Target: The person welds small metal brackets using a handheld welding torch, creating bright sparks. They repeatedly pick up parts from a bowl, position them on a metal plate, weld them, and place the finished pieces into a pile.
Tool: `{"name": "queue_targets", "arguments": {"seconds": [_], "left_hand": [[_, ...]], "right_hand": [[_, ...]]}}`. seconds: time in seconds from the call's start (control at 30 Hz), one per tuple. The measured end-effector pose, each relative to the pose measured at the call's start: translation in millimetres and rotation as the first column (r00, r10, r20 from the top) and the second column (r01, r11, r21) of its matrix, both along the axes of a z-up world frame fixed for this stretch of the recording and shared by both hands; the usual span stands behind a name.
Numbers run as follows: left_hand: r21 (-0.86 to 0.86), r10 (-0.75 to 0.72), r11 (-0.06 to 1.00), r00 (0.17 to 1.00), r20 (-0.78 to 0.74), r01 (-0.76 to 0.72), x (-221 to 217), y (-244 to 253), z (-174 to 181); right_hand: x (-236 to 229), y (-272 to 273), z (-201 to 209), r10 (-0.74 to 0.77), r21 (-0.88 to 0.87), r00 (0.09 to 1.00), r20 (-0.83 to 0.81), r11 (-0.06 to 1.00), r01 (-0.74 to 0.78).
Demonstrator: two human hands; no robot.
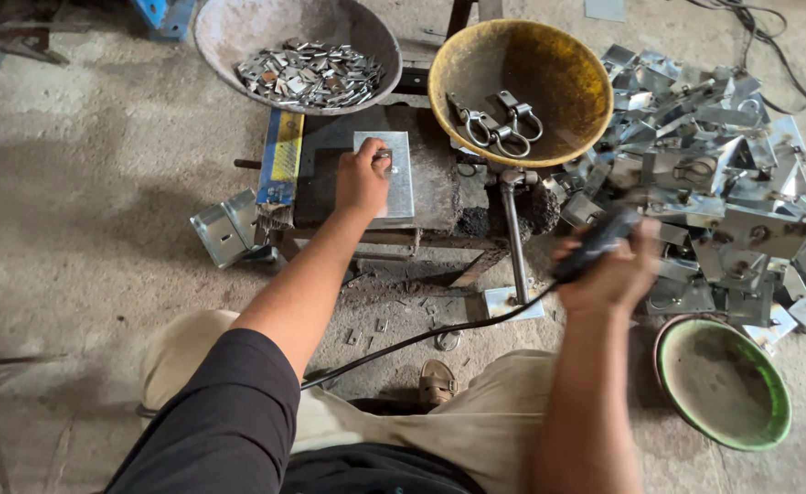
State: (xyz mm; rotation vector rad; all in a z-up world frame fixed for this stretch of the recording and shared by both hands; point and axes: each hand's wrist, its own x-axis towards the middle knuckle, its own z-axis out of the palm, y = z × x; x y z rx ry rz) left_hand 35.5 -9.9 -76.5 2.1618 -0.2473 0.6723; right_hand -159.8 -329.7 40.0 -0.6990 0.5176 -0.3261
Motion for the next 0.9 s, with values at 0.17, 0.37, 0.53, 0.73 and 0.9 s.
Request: {"name": "queue_targets", "arguments": {"seconds": [0.17,0.37,0.53,0.73,0.9], "left_hand": [[-0.092,-0.061,0.994,0.996,-0.060,0.056,-8.1,0.2,4.2],[-0.424,-0.216,0.898,0.955,-0.201,0.114,-17.0,1.2,21.3],[-0.541,-0.173,0.840,0.963,-0.205,0.036,-9.3,3.0,12.9],[-0.445,-0.104,0.893,0.993,-0.060,0.067,-4.1,5.4,-1.2],[-0.323,-0.001,0.946,0.999,-0.043,-0.013,-9.2,4.1,5.1]], "right_hand": [[29.8,75.8,-40.9,0.100,-0.249,0.991,-0.092,0.961,-0.120],[54.0,98.6,-64.6,0.139,-0.472,0.987,-0.080,0.867,-0.161],[54.0,112.0,-74.6,0.197,-0.641,0.971,-0.132,0.731,-0.235],[47.7,127.6,-74.9,0.244,-0.696,0.970,0.017,0.699,-0.164],[40.4,138.6,-72.3,0.248,-0.723,0.969,0.008,0.671,-0.166]]}}
